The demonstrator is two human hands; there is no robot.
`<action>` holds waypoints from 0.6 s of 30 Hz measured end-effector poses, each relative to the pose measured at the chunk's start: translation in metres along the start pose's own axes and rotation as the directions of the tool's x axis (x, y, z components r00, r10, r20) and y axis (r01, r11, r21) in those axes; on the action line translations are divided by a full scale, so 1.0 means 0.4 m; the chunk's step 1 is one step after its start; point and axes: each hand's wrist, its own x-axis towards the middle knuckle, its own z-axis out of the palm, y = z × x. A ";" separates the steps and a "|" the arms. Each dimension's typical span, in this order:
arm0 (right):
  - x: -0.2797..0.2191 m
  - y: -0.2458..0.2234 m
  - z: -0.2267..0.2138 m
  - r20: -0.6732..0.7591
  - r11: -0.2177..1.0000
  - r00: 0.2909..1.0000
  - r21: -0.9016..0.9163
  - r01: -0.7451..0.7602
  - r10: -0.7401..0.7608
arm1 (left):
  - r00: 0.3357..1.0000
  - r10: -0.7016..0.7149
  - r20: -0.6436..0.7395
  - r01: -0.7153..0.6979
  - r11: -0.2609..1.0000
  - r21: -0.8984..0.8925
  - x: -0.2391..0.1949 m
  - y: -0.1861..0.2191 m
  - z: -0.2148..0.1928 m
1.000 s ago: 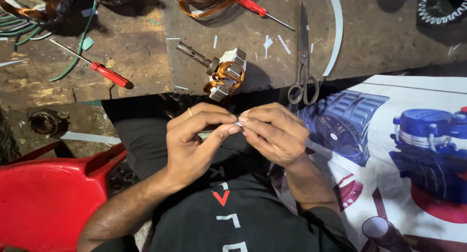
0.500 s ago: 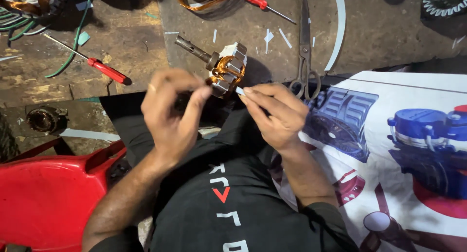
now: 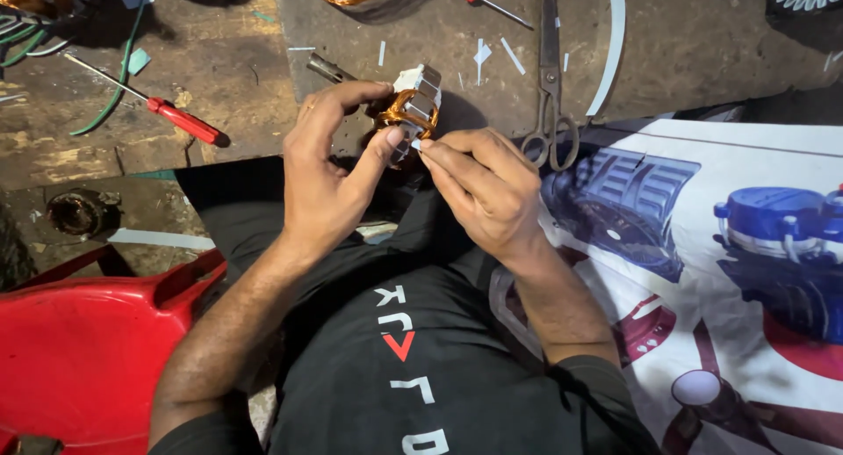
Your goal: The person is assembling and winding copper wire coils onto an electric motor stator.
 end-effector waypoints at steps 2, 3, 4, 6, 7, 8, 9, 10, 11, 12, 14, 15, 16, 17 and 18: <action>0.007 -0.005 -0.011 0.047 1.000 0.999 0.006 -0.011 0.011 | 1.000 -0.007 0.014 0.007 1.000 -0.007 -0.001 0.002 -0.001; 0.008 -0.005 -0.013 0.048 1.000 0.999 0.006 -0.012 0.012 | 1.000 -0.008 0.014 0.008 1.000 -0.007 -0.001 0.003 0.000; 0.009 -0.005 -0.016 0.059 1.000 0.998 -0.006 -0.013 0.013 | 1.000 -0.017 0.017 0.017 1.000 -0.014 -0.001 0.005 0.000; 0.014 -0.006 -0.020 0.070 1.000 0.997 -0.017 -0.014 0.015 | 0.999 -0.026 0.019 0.026 0.999 -0.020 0.001 0.009 -0.001; 0.016 -0.008 -0.024 0.087 0.999 0.996 -0.028 -0.016 0.018 | 0.999 -0.018 0.030 0.019 1.000 -0.024 0.001 0.011 -0.003; 0.018 -0.010 -0.027 0.103 0.999 0.994 -0.038 -0.018 0.022 | 0.999 -0.011 0.041 0.012 1.000 -0.028 0.002 0.013 -0.004; 0.018 -0.010 -0.030 0.104 0.999 0.994 -0.038 -0.019 0.023 | 0.999 -0.012 0.042 0.014 1.000 -0.028 0.002 0.012 -0.003; 0.018 -0.010 -0.032 0.112 0.999 0.993 -0.043 -0.022 0.027 | 0.999 -0.004 0.048 0.005 1.000 -0.018 0.002 0.011 -0.002; 0.020 -0.009 -0.034 0.120 0.999 0.992 -0.048 -0.023 0.029 | 0.999 0.006 0.054 -0.005 1.000 -0.007 0.003 0.010 -0.002; 0.023 -0.009 -0.034 0.119 0.999 0.992 -0.047 -0.023 0.029 | 0.998 0.006 0.055 -0.005 1.000 -0.006 0.003 0.007 -0.002; 0.028 -0.007 -0.036 0.139 0.999 0.990 -0.048 -0.017 0.023 | 0.996 0.048 0.076 -0.050 0.999 0.017 0.003 0.000 -0.002; 0.029 -0.006 -0.037 0.140 0.999 0.990 -0.047 -0.019 0.025 | 0.996 0.046 0.077 -0.048 0.999 0.017 0.004 0.001 -0.003; 0.030 -0.005 -0.037 0.137 0.999 0.990 -0.049 -0.009 0.015 | 0.995 0.045 0.091 -0.046 0.999 0.015 0.004 0.002 -0.003; 0.031 -0.004 -0.036 0.134 0.999 0.991 -0.049 0.003 0.003 | 0.994 0.044 0.104 -0.046 0.999 0.014 0.006 0.003 -0.005; 0.033 -0.003 -0.039 0.134 0.999 0.991 -0.049 0.003 0.004 | 0.994 0.044 0.104 -0.045 0.999 0.015 0.006 0.004 -0.005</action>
